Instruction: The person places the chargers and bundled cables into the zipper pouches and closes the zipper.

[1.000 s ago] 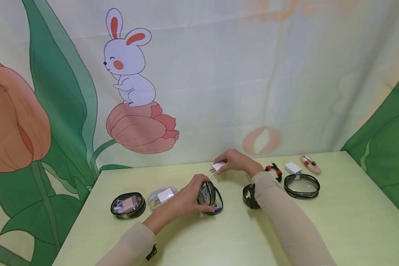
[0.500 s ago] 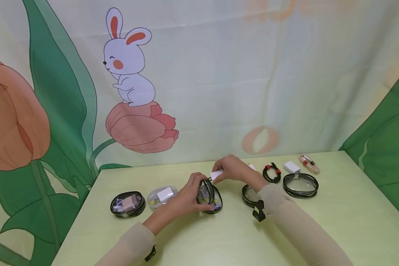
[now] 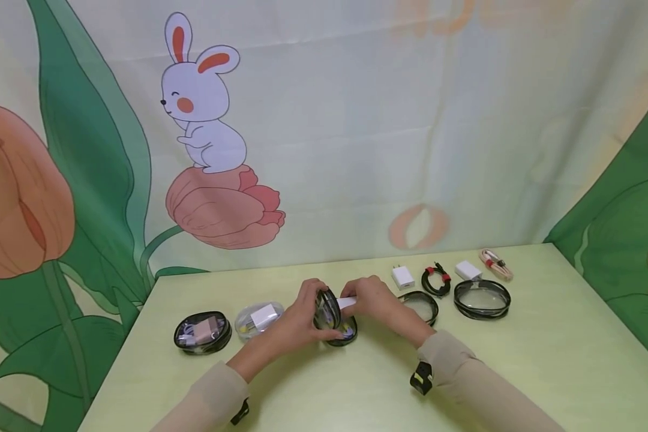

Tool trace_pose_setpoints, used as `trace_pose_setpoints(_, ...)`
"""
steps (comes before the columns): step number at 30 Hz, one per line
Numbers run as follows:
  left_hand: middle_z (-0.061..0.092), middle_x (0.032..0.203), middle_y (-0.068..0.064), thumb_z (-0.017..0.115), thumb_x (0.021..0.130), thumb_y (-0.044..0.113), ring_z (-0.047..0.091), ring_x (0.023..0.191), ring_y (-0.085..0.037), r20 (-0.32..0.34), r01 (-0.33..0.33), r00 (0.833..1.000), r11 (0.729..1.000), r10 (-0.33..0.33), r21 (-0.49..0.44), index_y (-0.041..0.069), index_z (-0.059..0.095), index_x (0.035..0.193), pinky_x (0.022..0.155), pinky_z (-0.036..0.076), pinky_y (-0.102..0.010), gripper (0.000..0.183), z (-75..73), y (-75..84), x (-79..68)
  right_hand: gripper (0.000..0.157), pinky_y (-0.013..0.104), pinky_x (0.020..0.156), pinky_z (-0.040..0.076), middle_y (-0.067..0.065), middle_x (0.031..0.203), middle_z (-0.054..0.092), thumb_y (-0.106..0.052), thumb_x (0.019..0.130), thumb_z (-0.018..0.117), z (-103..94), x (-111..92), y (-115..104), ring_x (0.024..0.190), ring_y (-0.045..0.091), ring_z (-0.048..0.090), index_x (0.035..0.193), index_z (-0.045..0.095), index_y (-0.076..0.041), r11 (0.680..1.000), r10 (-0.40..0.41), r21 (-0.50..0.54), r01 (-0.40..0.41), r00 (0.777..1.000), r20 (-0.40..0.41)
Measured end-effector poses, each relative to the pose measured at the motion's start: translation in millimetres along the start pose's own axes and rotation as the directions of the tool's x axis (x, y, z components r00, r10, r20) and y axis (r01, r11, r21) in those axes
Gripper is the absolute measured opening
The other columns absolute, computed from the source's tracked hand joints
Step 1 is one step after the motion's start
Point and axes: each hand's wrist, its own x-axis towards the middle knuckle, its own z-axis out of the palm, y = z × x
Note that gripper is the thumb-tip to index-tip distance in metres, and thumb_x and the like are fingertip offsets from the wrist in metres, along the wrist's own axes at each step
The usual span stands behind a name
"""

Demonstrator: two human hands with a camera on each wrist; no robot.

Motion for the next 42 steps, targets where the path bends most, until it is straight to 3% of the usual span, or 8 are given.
trace_pose_setpoints(8, 0.032, 0.138, -0.013, 0.09, 0.079, 0.032, 0.052, 0.119, -0.028, -0.02, -0.023, 1.0, 1.0, 0.024, 0.011, 0.005, 0.03, 0.136, 0.1, 0.049, -0.043, 0.087, -0.1, -3.8, -1.0, 0.02, 0.03, 0.066, 0.052, 0.003, 0.084, 0.074, -0.017, 0.08, 0.086, 10.6, -3.0, -5.3, 0.072, 0.015, 0.062, 0.094, 0.076, -0.007, 1.0, -0.011, 0.015, 0.012, 0.998, -0.062)
trace_pose_setpoints(19, 0.031, 0.141, -0.013, 0.09, 0.079, 0.033, 0.053, 0.119, -0.027, -0.018, -0.05, 0.999, 0.998, 0.051, 0.035, 0.006, 0.03, 0.137, 0.1, 0.05, -0.042, 0.088, 0.6, -6.5, -1.5, 0.024, 0.03, 0.064, 0.049, 0.01, 0.091, 0.072, -0.007, 0.079, 0.085, 14.9, -5.2, -16.1, 0.073, 0.015, 0.057, 0.1, 0.074, -0.003, 0.997, 0.032, 0.068, -0.034, 0.999, 0.019)
trace_pose_setpoints(25, 0.032, 0.142, -0.013, 0.09, 0.079, 0.034, 0.051, 0.121, -0.026, -0.011, -0.074, 0.997, 0.996, 0.074, 0.042, 0.006, 0.031, 0.139, 0.103, 0.048, -0.041, 0.089, 1.6, -5.4, 0.5, 0.026, 0.029, 0.058, 0.045, 0.005, 0.077, 0.062, -0.011, 0.079, 0.085, 18.0, -10.5, -15.6, 0.066, 0.015, 0.053, 0.091, 0.064, -0.004, 0.995, 0.081, 0.065, -0.078, 0.996, -0.041)
trace_pose_setpoints(32, 0.034, 0.144, -0.014, 0.088, 0.08, 0.035, 0.05, 0.123, -0.026, 0.016, -0.022, 1.0, 0.999, 0.022, 0.023, 0.006, 0.029, 0.142, 0.105, 0.047, -0.042, 0.09, 1.8, -2.5, 3.6, 0.024, 0.025, 0.051, 0.037, -0.001, 0.066, 0.051, -0.009, 0.087, 0.075, 20.7, -13.2, -15.7, 0.058, 0.013, 0.047, 0.078, 0.053, -0.01, 0.992, 0.114, 0.054, -0.112, 0.993, -0.038)
trace_pose_setpoints(42, 0.043, 0.15, -0.018, 0.088, 0.08, 0.038, 0.048, 0.134, -0.031, 0.055, 0.059, 0.997, 0.998, -0.06, 0.034, 0.003, 0.024, 0.154, 0.11, 0.042, -0.046, 0.104, 3.8, 0.5, 5.2, 0.005, 0.029, 0.063, 0.044, 0.0, 0.077, 0.063, -0.006, 0.094, 0.066, 12.4, -14.9, -4.2, 0.069, 0.014, 0.053, 0.09, 0.069, -0.008, 0.993, 0.066, 0.096, -0.063, 0.998, -0.021)
